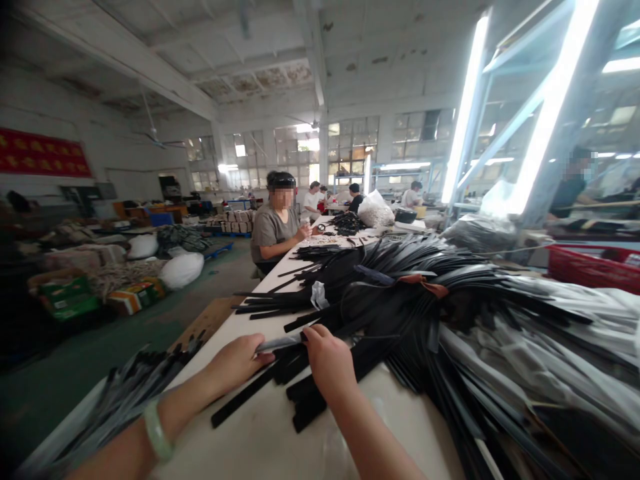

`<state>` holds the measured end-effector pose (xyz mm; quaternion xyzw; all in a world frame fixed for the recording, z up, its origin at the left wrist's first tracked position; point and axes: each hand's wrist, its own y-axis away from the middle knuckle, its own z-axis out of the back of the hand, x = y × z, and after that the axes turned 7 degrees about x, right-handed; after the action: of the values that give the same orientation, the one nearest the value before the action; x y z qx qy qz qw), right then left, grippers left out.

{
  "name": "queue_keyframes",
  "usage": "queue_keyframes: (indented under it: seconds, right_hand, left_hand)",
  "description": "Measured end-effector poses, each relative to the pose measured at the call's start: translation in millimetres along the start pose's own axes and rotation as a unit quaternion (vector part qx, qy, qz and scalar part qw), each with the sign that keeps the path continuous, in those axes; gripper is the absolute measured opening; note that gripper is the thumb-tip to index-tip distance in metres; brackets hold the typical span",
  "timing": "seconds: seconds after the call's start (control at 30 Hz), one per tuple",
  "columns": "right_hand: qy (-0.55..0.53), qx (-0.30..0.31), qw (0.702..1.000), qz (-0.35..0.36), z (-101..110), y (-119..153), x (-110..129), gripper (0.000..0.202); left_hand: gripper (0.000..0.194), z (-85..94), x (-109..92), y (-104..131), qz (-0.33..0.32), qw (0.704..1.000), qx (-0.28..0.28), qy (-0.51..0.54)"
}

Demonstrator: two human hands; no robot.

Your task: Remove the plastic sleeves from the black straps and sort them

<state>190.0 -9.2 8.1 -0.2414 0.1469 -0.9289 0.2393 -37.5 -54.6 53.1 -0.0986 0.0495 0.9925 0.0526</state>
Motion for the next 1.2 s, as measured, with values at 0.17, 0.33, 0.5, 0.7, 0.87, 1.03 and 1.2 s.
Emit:
queue_keyframes:
  seconds: [0.17, 0.33, 0.5, 0.7, 0.87, 1.03, 1.2]
  right_hand:
    - [0.052, 0.023, 0.996, -0.064, -1.9, -3.5, -17.1, 0.021]
    - [0.101, -0.003, 0.994, 0.047, -14.5, 10.1, 2.1, 0.026]
    - [0.146, -0.058, 0.985, 0.076, -15.0, 16.3, -8.2, 0.033]
    - [0.138, -0.111, 0.983, 0.057, -1.4, 15.9, -2.8, 0.044]
    - [0.053, -0.082, 0.992, 0.084, -12.6, 16.1, 23.2, 0.050]
    - [-0.064, -0.037, 0.995, 0.072, -11.1, 8.4, 14.1, 0.060]
    - [-0.051, 0.014, 0.999, -0.002, 3.2, -3.4, -12.6, 0.041]
  left_hand:
    - [0.028, -2.8, 11.5, 4.7, 0.037, 0.995, -0.066, -0.069]
    - [0.027, -17.2, -2.4, 10.7, 0.052, 0.991, -0.086, -0.088]
    - [0.022, -23.3, -9.9, 10.4, 0.056, 0.988, -0.106, -0.102]
    - [0.022, -17.9, 1.5, 18.9, 0.045, 0.984, -0.112, -0.131]
    - [0.014, -27.6, -16.3, 9.6, 0.014, 0.986, -0.113, -0.124]
    - [0.018, -26.3, -19.6, 5.6, 0.032, 0.986, -0.126, -0.107]
    - [0.019, -10.8, 4.0, 13.5, 0.048, 0.982, -0.143, -0.115]
